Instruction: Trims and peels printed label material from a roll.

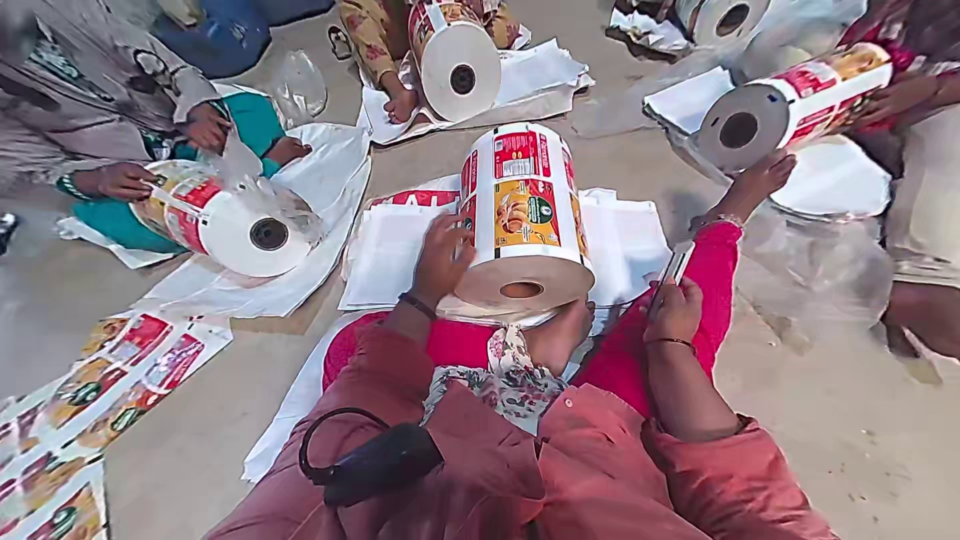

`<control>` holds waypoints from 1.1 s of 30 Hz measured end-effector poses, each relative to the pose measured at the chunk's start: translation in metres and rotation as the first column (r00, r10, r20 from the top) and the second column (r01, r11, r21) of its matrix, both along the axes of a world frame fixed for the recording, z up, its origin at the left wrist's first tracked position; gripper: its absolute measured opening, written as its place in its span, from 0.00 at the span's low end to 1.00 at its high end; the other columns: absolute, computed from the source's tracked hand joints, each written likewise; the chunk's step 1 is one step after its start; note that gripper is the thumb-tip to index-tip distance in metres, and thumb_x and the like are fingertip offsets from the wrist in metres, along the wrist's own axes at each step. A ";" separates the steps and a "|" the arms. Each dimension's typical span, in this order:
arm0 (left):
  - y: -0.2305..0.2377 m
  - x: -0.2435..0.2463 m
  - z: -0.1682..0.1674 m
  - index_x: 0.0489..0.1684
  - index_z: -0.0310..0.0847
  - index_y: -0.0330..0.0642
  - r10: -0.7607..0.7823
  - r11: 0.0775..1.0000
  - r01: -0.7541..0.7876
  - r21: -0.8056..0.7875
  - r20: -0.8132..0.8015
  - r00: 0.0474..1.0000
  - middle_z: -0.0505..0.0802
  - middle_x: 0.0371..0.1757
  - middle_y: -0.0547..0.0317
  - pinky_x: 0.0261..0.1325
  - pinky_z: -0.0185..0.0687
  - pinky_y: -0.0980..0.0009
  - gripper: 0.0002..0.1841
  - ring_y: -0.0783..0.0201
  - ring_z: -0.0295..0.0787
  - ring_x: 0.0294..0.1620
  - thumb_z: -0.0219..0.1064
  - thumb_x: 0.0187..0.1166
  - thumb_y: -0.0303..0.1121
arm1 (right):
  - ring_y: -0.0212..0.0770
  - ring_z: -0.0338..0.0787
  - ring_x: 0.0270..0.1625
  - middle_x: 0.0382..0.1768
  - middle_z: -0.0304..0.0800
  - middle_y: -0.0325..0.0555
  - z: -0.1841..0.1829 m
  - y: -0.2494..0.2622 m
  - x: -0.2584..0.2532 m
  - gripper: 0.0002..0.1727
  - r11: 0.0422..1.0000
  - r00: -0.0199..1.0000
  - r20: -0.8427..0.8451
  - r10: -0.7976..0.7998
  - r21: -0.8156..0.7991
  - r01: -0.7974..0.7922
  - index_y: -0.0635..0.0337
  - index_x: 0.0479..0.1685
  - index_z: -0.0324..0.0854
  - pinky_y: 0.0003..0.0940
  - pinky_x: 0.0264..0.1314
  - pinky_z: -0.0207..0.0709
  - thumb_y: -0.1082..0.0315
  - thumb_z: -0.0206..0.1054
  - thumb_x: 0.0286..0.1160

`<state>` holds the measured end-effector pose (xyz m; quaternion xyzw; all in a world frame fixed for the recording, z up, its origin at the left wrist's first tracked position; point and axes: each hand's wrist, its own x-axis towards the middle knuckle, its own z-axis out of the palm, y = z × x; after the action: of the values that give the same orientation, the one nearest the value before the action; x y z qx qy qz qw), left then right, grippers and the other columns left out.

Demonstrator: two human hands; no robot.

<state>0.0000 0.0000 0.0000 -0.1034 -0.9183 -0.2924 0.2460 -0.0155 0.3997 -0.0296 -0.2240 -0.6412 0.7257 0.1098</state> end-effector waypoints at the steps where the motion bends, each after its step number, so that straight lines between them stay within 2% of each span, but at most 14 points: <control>1: 0.017 -0.001 0.005 0.66 0.85 0.39 -0.083 0.996 0.084 -0.023 0.013 0.996 0.76 0.84 0.41 0.93 0.50 0.44 0.23 0.41 0.57 0.92 0.53 0.87 0.46 | 0.34 0.82 0.24 0.42 0.85 0.46 -0.001 -0.002 -0.001 0.20 1.000 1.000 0.009 0.022 0.002 -0.022 0.57 0.78 0.64 0.29 0.26 0.77 0.61 0.52 0.93; 3: 0.037 -0.006 0.014 0.73 0.82 0.46 -0.154 0.987 0.157 -0.034 0.063 0.986 0.71 0.88 0.43 0.94 0.48 0.45 0.25 0.43 0.53 0.94 0.52 0.88 0.48 | 0.34 0.82 0.23 0.43 0.86 0.46 -0.004 -0.007 -0.004 0.19 0.998 0.998 -0.005 0.060 -0.012 -0.060 0.57 0.77 0.65 0.28 0.24 0.77 0.60 0.52 0.94; 6: 0.045 -0.019 0.033 0.75 0.81 0.50 -0.234 0.964 0.249 -0.090 0.151 0.960 0.70 0.90 0.48 0.93 0.48 0.43 0.24 0.43 0.49 0.95 0.52 0.88 0.49 | 0.34 0.82 0.22 0.41 0.86 0.46 -0.004 -0.011 -0.007 0.18 0.992 0.992 -0.046 0.118 -0.031 -0.119 0.59 0.75 0.67 0.27 0.23 0.77 0.62 0.53 0.93; 9: 0.051 -0.037 0.059 0.75 0.81 0.54 -0.273 0.904 0.335 -0.266 0.246 0.930 0.71 0.89 0.47 0.93 0.45 0.40 0.26 0.41 0.49 0.95 0.52 0.87 0.54 | 0.33 0.81 0.22 0.40 0.87 0.46 -0.001 -0.013 -0.006 0.19 0.986 0.983 -0.075 0.169 0.004 -0.169 0.60 0.75 0.69 0.27 0.23 0.77 0.62 0.53 0.93; 12: 0.064 -0.050 0.079 0.78 0.80 0.62 -0.251 0.828 0.375 -0.417 0.323 0.913 0.72 0.89 0.50 0.90 0.51 0.37 0.27 0.43 0.54 0.94 0.51 0.86 0.60 | 0.31 0.81 0.23 0.40 0.89 0.42 -0.003 -0.011 -0.002 0.20 0.976 0.968 -0.132 0.212 0.073 -0.204 0.56 0.74 0.73 0.26 0.27 0.76 0.60 0.48 0.93; 15: 0.071 -0.058 0.074 0.74 0.83 0.49 -0.303 0.886 0.377 -0.270 0.278 0.912 0.75 0.86 0.49 0.92 0.52 0.42 0.26 0.46 0.58 0.93 0.48 0.91 0.51 | 0.29 0.79 0.29 0.45 0.87 0.41 -0.002 -0.012 0.003 0.26 0.939 0.933 -0.208 0.292 0.246 -0.240 0.55 0.77 0.74 0.27 0.31 0.72 0.64 0.45 0.83; 17: 0.071 -0.061 0.059 0.78 0.75 0.36 -0.334 0.938 0.345 -0.008 0.233 0.913 0.78 0.83 0.47 0.94 0.51 0.51 0.28 0.51 0.62 0.91 0.41 0.91 0.44 | 0.38 0.86 0.41 0.53 0.88 0.50 0.005 -0.015 0.014 0.28 0.842 0.898 -0.199 0.392 0.470 -0.263 0.56 0.80 0.72 0.38 0.42 0.80 0.65 0.53 0.80; 19: 0.066 -0.063 0.050 0.80 0.72 0.35 -0.352 0.928 0.320 0.189 0.169 0.921 0.81 0.80 0.48 0.88 0.65 0.58 0.30 0.59 0.73 0.84 0.36 0.93 0.46 | 0.50 0.90 0.49 0.58 0.88 0.58 0.020 -0.027 0.032 0.32 0.702 0.868 -0.150 0.474 0.659 -0.270 0.58 0.83 0.71 0.53 0.51 0.84 0.61 0.63 0.76; 22: 0.060 -0.060 0.045 0.80 0.73 0.37 -0.357 0.920 0.317 0.233 0.159 0.921 0.82 0.79 0.48 0.88 0.64 0.57 0.32 0.59 0.74 0.83 0.34 0.93 0.47 | 0.55 0.92 0.42 0.44 0.92 0.56 0.042 -0.050 0.058 0.29 0.517 0.829 -0.063 0.556 0.807 -0.285 0.61 0.71 0.79 0.60 0.46 0.85 0.60 0.73 0.68; 24: 0.061 -0.058 0.047 0.81 0.74 0.39 -0.331 0.933 0.292 0.211 0.185 0.925 0.81 0.81 0.50 0.91 0.59 0.55 0.33 0.58 0.71 0.86 0.32 0.93 0.49 | 0.56 0.90 0.38 0.41 0.89 0.57 0.052 -0.063 0.067 0.24 0.429 0.807 -0.006 0.590 0.849 -0.307 0.64 0.64 0.79 0.58 0.42 0.84 0.62 0.71 0.70; 25: 0.061 -0.057 0.048 0.80 0.75 0.38 -0.322 0.937 0.287 0.199 0.180 0.929 0.80 0.82 0.49 0.92 0.56 0.54 0.34 0.57 0.68 0.88 0.32 0.93 0.50 | 0.57 0.90 0.41 0.46 0.88 0.59 0.056 -0.069 0.069 0.23 0.398 0.799 0.016 0.601 0.861 -0.317 0.64 0.66 0.78 0.58 0.43 0.84 0.64 0.69 0.72; 28: 0.060 -0.058 0.048 0.80 0.76 0.39 -0.324 0.938 0.294 0.183 0.160 0.932 0.80 0.83 0.50 0.94 0.53 0.54 0.33 0.57 0.66 0.90 0.33 0.94 0.48 | 0.63 0.89 0.57 0.62 0.83 0.64 0.063 -0.085 0.077 0.31 0.300 0.772 0.096 0.628 0.886 -0.354 0.51 0.83 0.71 0.62 0.54 0.82 0.69 0.63 0.76; 31: 0.060 -0.058 0.047 0.80 0.74 0.40 -0.335 0.934 0.303 0.189 0.167 0.927 0.82 0.81 0.51 0.90 0.60 0.54 0.31 0.58 0.71 0.86 0.34 0.94 0.46 | 0.62 0.86 0.62 0.59 0.85 0.62 0.066 -0.094 0.087 0.36 0.165 0.709 0.206 0.674 0.894 -0.416 0.41 0.93 0.60 0.60 0.62 0.79 0.64 0.57 0.80; 33: 0.061 -0.059 0.046 0.81 0.74 0.41 -0.329 0.938 0.298 0.180 0.178 0.927 0.82 0.81 0.51 0.90 0.61 0.54 0.31 0.58 0.71 0.86 0.34 0.93 0.47 | 0.61 0.85 0.63 0.58 0.86 0.62 0.072 -0.099 0.092 0.37 0.111 0.659 0.278 0.699 0.868 -0.484 0.45 0.95 0.55 0.57 0.67 0.77 0.63 0.52 0.81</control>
<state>-0.0594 0.0606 0.0461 -0.1995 -0.8858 -0.4051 0.1070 0.0764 0.3010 0.0422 0.2232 -0.9389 0.2607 -0.0256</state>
